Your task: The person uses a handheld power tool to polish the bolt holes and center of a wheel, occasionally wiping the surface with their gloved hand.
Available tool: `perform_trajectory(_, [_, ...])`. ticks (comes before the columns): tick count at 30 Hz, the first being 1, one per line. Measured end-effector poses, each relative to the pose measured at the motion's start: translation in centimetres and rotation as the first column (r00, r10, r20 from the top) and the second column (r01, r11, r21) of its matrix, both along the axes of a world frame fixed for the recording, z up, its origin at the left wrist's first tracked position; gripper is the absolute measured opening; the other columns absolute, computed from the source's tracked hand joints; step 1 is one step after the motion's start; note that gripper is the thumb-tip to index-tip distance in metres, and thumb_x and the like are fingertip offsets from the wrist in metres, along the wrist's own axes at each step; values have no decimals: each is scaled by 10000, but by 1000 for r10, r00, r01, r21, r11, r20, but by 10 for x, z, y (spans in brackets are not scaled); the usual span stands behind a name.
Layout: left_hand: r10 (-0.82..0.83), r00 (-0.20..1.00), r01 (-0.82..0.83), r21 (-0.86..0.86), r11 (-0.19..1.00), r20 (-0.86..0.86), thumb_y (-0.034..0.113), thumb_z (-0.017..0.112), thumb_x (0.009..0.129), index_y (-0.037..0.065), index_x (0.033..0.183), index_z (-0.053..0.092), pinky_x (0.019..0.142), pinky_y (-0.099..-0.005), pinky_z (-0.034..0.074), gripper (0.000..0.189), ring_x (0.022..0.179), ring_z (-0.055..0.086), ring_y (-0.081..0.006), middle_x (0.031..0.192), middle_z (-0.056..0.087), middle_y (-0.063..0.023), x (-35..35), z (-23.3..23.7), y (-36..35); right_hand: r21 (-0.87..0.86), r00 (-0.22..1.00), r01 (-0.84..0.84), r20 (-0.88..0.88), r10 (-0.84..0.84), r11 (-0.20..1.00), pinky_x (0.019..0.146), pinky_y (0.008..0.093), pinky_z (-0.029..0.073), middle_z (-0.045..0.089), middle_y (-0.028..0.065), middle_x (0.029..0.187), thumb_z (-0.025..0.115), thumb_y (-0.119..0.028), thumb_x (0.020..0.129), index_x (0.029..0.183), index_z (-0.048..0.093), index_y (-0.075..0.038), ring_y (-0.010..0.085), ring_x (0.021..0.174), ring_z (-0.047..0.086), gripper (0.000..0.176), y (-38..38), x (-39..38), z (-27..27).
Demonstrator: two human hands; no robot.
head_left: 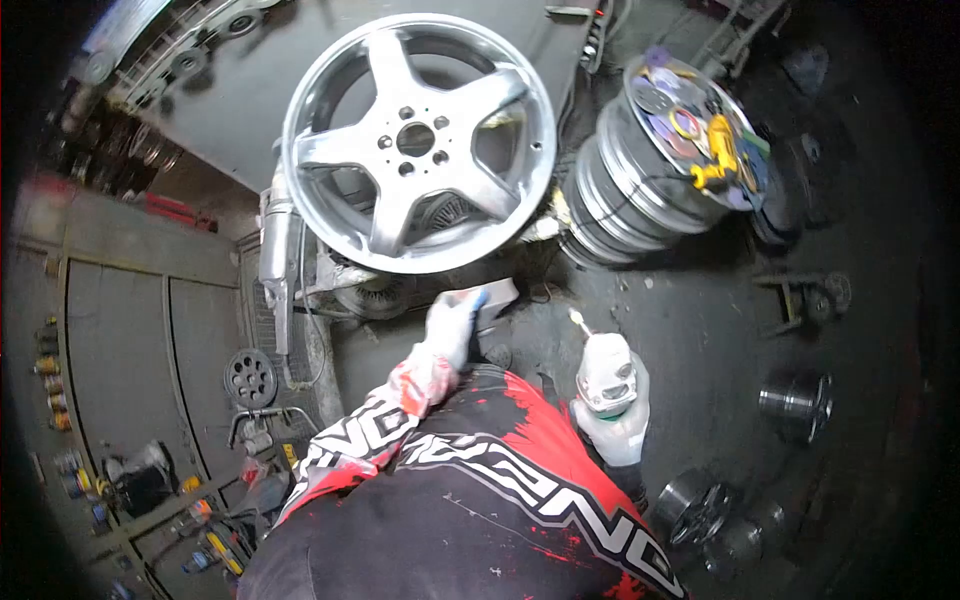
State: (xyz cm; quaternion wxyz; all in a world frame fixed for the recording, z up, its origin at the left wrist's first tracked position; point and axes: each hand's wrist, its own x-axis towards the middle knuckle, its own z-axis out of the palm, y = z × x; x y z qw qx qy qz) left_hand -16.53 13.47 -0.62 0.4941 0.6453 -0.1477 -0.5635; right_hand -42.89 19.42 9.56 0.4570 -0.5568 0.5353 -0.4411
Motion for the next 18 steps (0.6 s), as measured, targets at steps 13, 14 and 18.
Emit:
perform_trajectory(13, [-548,235,105,540,835,803,342,837,597,-50,1134,538,903,-419,528,730,1032,653,-398,1076,666,-275,283,5,1,17,987,-67,-145,68,998,989,354,477,544,140,1302,806,6,663,1423,389,-17,222,1179,562,867,-65,1,4])
perform_trajectory(14, [-617,246,143,602,786,747,337,838,597,-45,1128,540,888,-410,534,718,1015,662,-384,1061,675,-260,288,9,-16,15,988,-73,-139,74,997,989,354,477,544,142,1303,809,4,655,1423,390,-17,225,1183,561,875,-71,10,10])
perform_trajectory(18, [-678,394,339,587,735,621,291,860,608,-72,1216,518,909,-375,530,787,1044,667,-335,1115,671,-238,304,1,-52,-29,967,-77,-247,67,997,998,360,469,547,152,1302,824,-8,616,1424,391,-17,239,1193,555,917,-92,42,27])
